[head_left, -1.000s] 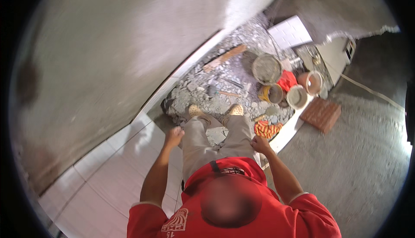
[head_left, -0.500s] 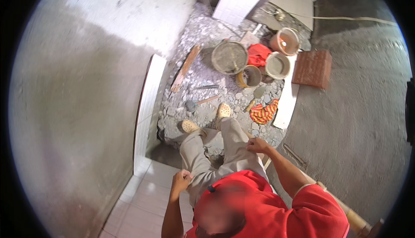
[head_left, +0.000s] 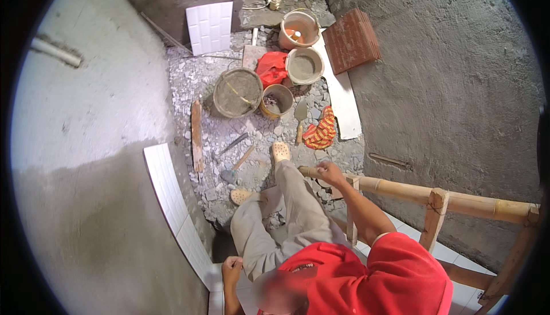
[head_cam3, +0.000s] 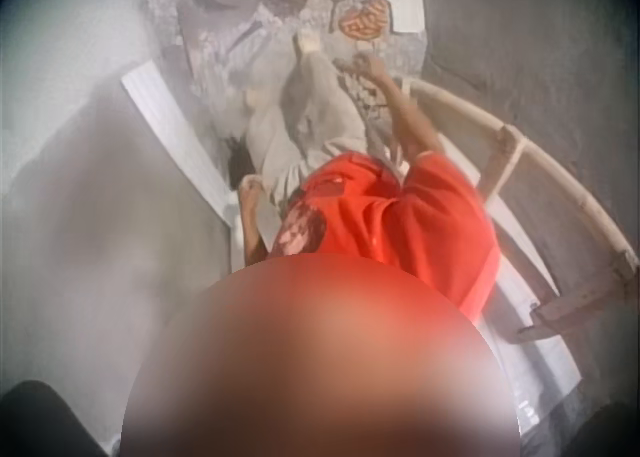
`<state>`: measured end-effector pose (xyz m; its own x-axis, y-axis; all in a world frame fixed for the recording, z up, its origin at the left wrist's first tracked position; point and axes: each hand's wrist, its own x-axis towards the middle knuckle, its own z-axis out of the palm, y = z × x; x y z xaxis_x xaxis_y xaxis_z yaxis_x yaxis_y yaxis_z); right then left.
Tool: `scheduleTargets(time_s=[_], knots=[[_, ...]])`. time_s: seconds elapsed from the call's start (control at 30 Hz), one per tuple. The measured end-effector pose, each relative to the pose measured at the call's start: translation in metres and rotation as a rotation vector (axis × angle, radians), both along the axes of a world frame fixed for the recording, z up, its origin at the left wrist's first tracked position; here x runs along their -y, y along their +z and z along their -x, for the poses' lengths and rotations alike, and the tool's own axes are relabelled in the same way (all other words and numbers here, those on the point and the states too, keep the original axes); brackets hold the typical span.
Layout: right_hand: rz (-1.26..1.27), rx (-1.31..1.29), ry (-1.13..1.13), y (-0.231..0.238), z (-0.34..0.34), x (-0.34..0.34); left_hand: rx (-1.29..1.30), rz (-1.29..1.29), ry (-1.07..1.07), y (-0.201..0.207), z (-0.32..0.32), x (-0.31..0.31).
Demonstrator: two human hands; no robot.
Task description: The person scoops cement from a bucket using a trowel and spreads it onto a rectangular tile. They then lift the tile and position it against a wall, adjusting its placement to align with adjacent tiles.
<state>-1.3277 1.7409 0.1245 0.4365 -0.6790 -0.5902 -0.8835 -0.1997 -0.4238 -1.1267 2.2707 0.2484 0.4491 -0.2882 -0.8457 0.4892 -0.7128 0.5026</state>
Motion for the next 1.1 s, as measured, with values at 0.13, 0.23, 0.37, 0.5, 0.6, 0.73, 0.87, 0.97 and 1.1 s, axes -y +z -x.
scheduleTargets(time_s=[0.13,0.23,0.37,0.5,0.6,0.73,0.87,0.97,1.1], knots=[[0.302,-0.029,-0.043,-0.043,0.010,0.128,0.078,-0.145,0.122,-0.016,0.008,0.007],[0.469,-0.036,-0.039,-0.062,0.001,0.256,-0.017,-0.316,0.078,-0.037,0.015,-0.002],[0.584,-0.260,0.055,-0.075,-0.018,0.417,-0.035,-0.284,-0.071,-0.061,0.034,-0.019],[0.723,-0.249,-0.039,-0.096,-0.026,0.540,0.036,-0.381,-0.963,-0.059,0.033,-0.010],[0.929,-0.239,0.015,-0.117,-0.032,0.613,-0.106,-0.394,-0.757,-0.040,0.023,0.017],[0.904,-0.300,-0.017,-0.133,-0.034,0.663,-0.333,-0.361,0.121,-0.013,0.003,0.057],[0.951,-0.446,-0.052,-0.144,-0.044,0.679,-0.365,-0.446,0.274,-0.013,-0.016,0.088],[0.854,-0.636,-0.068,-0.147,-0.054,0.682,-0.319,-0.521,0.441,-0.006,-0.013,0.105],[0.891,-0.758,-0.043,-0.151,-0.064,0.679,-0.255,-0.564,0.436,-0.009,-0.007,0.122]])
